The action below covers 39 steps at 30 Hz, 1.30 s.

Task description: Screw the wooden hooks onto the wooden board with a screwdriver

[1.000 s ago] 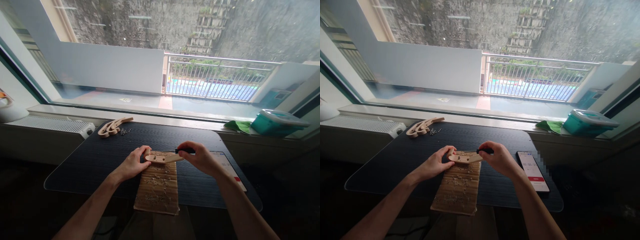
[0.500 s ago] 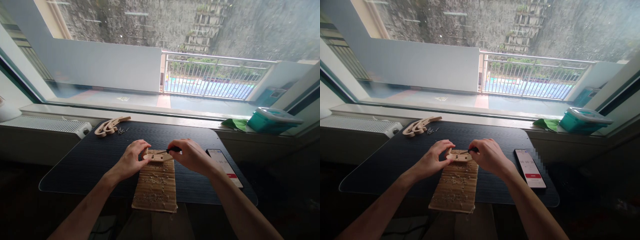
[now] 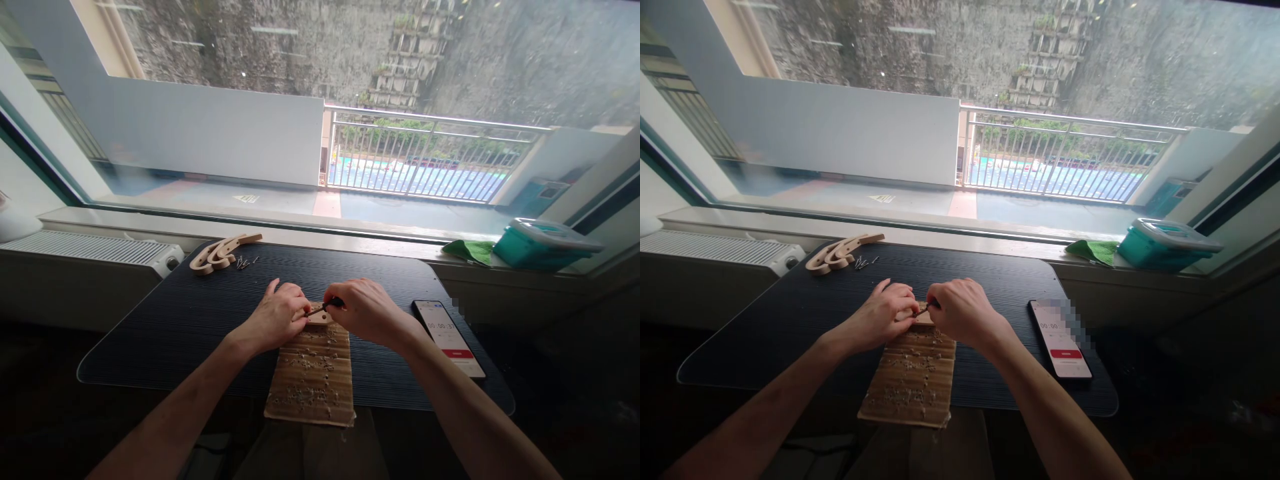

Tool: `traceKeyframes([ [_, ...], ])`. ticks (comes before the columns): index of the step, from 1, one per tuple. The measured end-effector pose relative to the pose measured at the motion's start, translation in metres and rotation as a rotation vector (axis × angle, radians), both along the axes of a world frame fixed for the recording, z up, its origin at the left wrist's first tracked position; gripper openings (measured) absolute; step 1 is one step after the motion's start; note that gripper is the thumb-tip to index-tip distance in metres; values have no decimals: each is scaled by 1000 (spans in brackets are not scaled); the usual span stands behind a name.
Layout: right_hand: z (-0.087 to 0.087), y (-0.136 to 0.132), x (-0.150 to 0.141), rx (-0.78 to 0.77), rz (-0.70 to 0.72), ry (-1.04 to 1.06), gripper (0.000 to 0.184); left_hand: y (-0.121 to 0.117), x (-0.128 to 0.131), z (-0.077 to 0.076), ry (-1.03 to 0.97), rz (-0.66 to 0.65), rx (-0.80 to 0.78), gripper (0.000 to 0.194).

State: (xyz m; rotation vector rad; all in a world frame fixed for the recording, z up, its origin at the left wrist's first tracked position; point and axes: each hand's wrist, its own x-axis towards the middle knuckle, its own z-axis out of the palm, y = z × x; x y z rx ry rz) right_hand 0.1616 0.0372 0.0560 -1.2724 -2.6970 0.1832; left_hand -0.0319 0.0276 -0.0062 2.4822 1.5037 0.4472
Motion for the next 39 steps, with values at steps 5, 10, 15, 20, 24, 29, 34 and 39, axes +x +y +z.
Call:
traceKeyframes([
  [5, -1, -9, 10, -33, -38, -11, 24, -2, -1, 1, -45, 26, -29, 22],
  [10, -11, -28, 29, -113, -137, 0, 23, -3, -3, -1, -25, 18, -33, 20],
  [15, -23, -41, 35, -156, -193, 98, 23, -4, -2, 0, -55, 28, -43, 35],
  [20, -45, -53, 17, -151, -321, 306, 39, -8, -4, -4, -259, 141, -92, 65],
  [24, -66, -65, -8, -149, -373, 183, 44, -10, -10, -16, -456, 200, -199, 62],
  [29, -73, -70, -26, -162, -315, 79, 46, -10, -14, -21, -426, 162, -202, 26],
  [34, -73, -68, -34, -102, -365, 35, 44, -8, -12, -17, -414, 164, -202, 18],
  [39, -75, -65, -38, -79, -363, 22, 45, -7, -12, -18, -402, 161, -197, 16],
])
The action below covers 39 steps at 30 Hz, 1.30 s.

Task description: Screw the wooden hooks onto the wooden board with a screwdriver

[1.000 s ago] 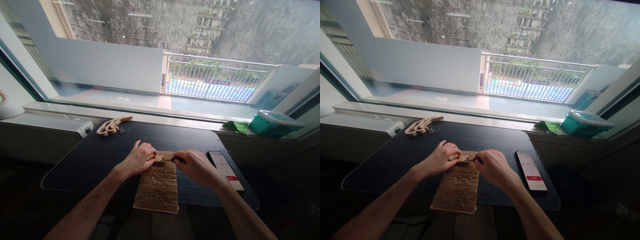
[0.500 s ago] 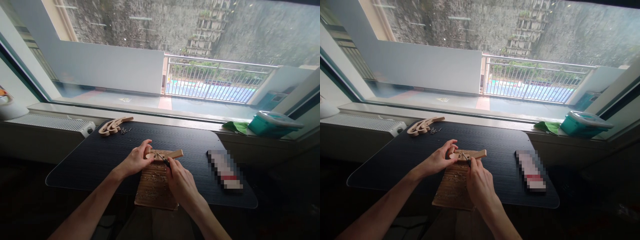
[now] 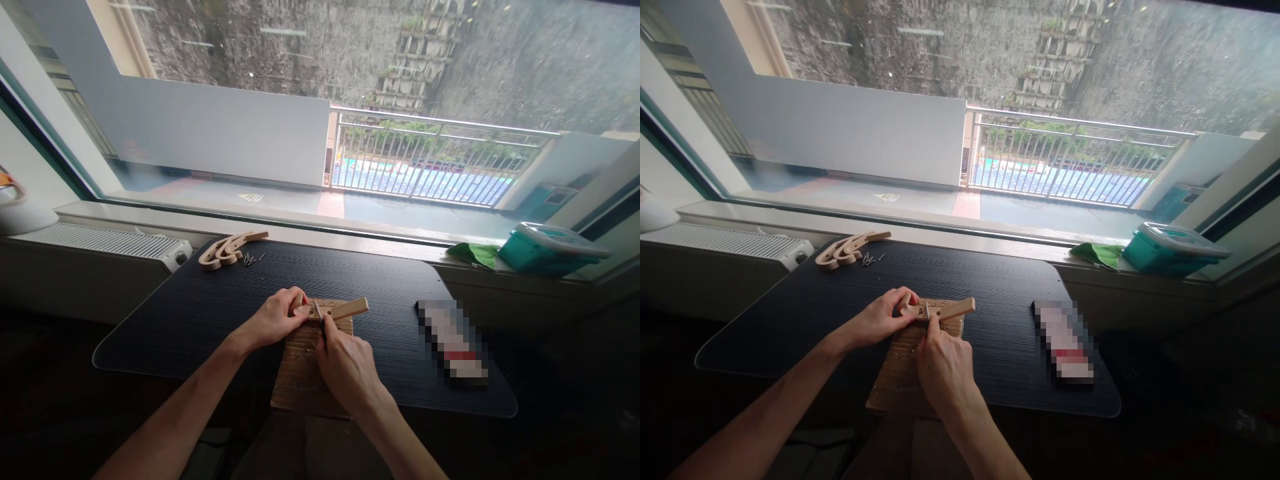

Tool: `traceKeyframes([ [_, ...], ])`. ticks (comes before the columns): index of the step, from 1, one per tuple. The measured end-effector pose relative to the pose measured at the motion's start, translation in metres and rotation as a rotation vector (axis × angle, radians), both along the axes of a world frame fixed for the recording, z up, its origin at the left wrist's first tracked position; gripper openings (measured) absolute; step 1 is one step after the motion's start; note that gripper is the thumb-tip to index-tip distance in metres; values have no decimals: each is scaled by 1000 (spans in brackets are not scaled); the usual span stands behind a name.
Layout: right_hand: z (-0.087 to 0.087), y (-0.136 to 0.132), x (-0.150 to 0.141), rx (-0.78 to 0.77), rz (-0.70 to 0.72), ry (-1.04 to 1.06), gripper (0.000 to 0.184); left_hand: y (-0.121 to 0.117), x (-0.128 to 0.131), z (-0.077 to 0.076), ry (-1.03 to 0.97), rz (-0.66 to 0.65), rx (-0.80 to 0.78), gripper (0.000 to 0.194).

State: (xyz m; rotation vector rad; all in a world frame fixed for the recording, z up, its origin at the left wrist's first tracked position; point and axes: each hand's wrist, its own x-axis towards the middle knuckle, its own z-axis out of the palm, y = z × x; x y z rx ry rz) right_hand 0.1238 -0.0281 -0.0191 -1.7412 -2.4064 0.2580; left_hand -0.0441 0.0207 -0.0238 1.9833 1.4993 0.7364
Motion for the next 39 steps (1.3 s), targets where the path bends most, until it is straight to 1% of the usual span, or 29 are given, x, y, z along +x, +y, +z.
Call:
traceKeyframes([
  [2, 0, 1, -1, 16, -7, -1, 44, 0, 0, 0, 8, -4, 4, 14],
  [5, -1, 2, -1, 26, 40, 2, 42, 1, 0, 1, 14, -6, 7, 13],
  [9, -1, 3, -1, 40, 14, -5, 41, 1, 0, -1, 14, -10, 24, 12],
  [13, -2, 4, -2, 52, 43, 0, 41, 2, -1, -3, 19, -11, 17, 13],
  [16, -3, 3, -3, 48, 20, -17, 42, 2, -1, -3, 22, -12, 23, 13],
  [21, -2, 4, -4, 49, 53, -29, 39, 3, -1, -2, 33, -6, 14, 14],
  [25, -2, 4, -2, 42, 3, -22, 41, 2, 0, 0, 35, -2, 15, 14],
  [28, -2, 3, -2, 33, 32, -1, 42, 2, 0, 0, 42, 1, 23, 15],
  [30, 0, 5, 0, 16, 45, 15, 42, 2, -1, 0, 48, 2, 24, 14],
  [34, 7, 9, 13, -18, 14, 32, 46, 2, -1, -1, 51, -10, 13, 14],
  [39, 17, 9, 26, -29, 29, 31, 41, 2, -3, -1, 49, -13, 20, 17],
])
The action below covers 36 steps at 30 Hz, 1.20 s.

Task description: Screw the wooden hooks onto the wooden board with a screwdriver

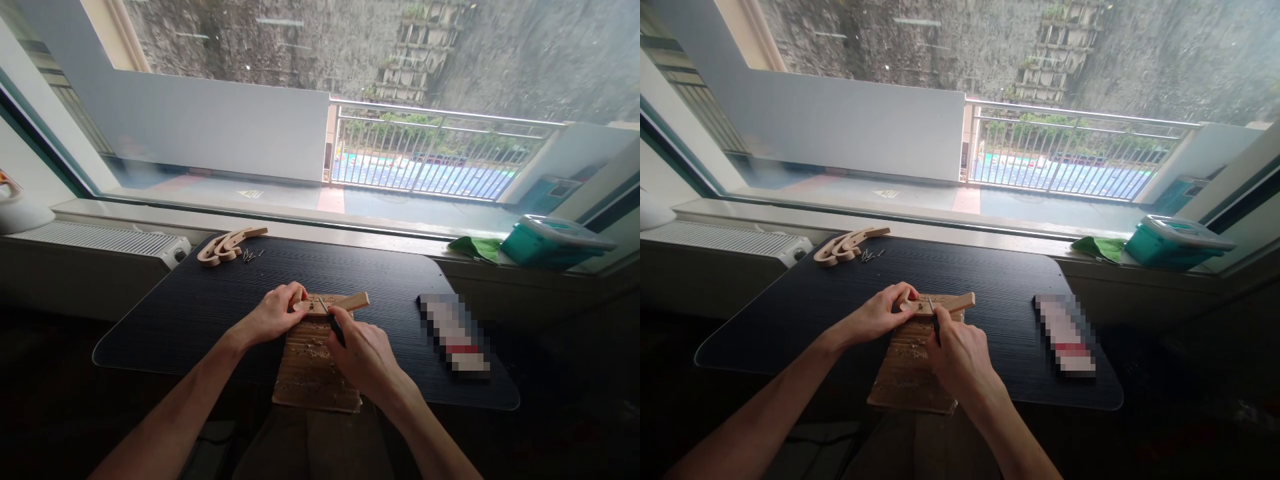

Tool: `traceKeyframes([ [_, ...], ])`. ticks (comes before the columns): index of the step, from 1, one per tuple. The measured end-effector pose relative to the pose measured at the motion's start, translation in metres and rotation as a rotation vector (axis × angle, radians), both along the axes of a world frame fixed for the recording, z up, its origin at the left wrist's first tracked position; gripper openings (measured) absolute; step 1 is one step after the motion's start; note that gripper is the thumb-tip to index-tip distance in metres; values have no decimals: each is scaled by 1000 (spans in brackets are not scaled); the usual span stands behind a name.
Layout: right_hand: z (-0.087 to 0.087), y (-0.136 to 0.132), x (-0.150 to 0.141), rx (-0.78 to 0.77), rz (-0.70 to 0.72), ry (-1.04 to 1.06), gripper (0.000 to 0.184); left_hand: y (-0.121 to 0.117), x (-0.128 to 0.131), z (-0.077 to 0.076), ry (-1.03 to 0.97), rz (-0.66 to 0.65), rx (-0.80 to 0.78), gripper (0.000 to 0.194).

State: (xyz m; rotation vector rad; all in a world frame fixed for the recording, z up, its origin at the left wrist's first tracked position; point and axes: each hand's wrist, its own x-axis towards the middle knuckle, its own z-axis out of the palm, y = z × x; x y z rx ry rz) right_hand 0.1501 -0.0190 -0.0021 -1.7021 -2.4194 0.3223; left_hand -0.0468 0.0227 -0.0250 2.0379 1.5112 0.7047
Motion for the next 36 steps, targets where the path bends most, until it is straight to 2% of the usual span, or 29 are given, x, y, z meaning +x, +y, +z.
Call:
traceKeyframes([
  [5, 8, -1, 3, 33, 14, 14, 39, 0, -1, 3, -22, -40, 30, 43],
  [7, 12, -1, 6, 36, 3, 26, 39, 0, -1, 6, 25, -35, 77, 47],
  [12, 31, -1, 16, 45, 35, 96, 31, 2, 4, 18, 247, -93, 211, 27],
  [17, 56, 10, 20, 50, 87, 113, 26, 8, 13, 29, 378, -170, 184, 17],
  [20, 64, 18, 19, 53, 136, 113, 25, 10, 19, 31, 411, -189, 150, 16],
  [29, 66, 31, 15, 53, 157, 93, 20, 15, 16, 28, 396, -186, 83, 17],
  [36, 60, 33, 20, 34, 137, 105, 21, 20, 9, 34, 341, -204, 69, 20],
])
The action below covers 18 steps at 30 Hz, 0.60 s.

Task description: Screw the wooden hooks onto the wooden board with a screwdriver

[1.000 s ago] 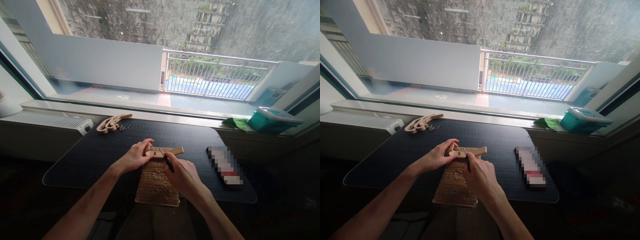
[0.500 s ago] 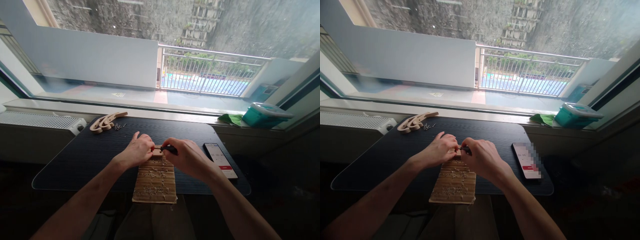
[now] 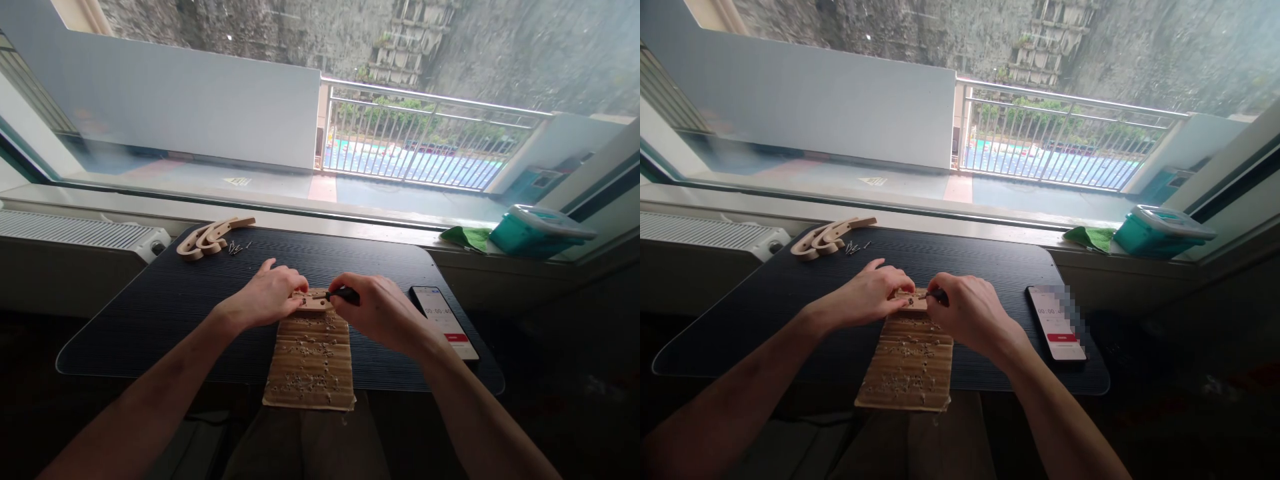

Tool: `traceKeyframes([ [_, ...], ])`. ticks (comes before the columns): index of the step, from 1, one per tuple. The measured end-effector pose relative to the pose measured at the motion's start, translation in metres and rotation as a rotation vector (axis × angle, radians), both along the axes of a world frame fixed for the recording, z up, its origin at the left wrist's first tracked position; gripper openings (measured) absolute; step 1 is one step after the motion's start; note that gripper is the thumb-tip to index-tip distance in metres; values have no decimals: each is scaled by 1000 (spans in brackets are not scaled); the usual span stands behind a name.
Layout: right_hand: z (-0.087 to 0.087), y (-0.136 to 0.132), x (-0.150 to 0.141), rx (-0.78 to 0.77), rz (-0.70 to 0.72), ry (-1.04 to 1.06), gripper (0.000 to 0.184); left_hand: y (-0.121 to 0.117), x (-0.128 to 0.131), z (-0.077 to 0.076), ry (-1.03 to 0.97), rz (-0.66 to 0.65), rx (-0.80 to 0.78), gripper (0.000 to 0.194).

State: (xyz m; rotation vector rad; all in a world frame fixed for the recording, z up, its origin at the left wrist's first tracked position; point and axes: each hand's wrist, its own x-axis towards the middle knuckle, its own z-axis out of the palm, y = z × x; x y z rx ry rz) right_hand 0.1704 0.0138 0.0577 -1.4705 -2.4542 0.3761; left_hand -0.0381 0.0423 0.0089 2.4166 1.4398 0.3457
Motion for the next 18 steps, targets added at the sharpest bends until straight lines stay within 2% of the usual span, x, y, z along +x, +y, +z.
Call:
traceKeyframes([
  [5, -23, -13, -2, 52, -42, -1, 27, -1, 7, 2, 57, -16, 8, 18],
  [10, -49, -25, -6, 55, -95, -112, 32, -1, 11, 1, 49, 9, -19, 20],
  [18, -57, -27, -7, 96, -84, -155, 29, 0, 11, -3, 89, 4, -19, 24],
])
